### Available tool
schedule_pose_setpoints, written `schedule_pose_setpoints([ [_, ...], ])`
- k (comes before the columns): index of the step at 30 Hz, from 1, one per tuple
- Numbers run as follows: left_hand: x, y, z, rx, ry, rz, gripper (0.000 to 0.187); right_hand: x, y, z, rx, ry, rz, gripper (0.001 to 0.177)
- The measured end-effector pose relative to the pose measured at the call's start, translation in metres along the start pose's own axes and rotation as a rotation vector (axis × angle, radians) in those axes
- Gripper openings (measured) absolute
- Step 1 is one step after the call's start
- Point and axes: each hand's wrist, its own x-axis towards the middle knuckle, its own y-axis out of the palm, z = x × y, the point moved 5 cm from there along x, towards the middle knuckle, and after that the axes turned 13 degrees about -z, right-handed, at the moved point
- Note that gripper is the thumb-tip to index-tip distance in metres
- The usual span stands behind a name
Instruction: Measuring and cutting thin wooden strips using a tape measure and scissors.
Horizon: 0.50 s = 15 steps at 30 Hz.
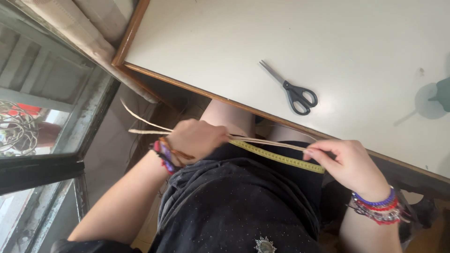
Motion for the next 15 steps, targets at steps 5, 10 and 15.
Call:
schedule_pose_setpoints([
  [5, 0.014, 0.027, -0.082, -0.555, 0.35, -0.112, 0.036, -0.002, 0.022, 0.064, 0.127, -0.231, 0.068, 0.013],
  [10, 0.002, -0.012, -0.044, -0.32, 0.011, -0.083, 0.043, -0.002, -0.003, 0.033, 0.107, -0.121, 0.019, 0.017],
  [15, -0.006, -0.004, 0.011, -0.035, 0.015, -0.104, 0.039, -0.001, -0.006, 0.002, 0.145, -0.014, -0.031, 0.019],
])
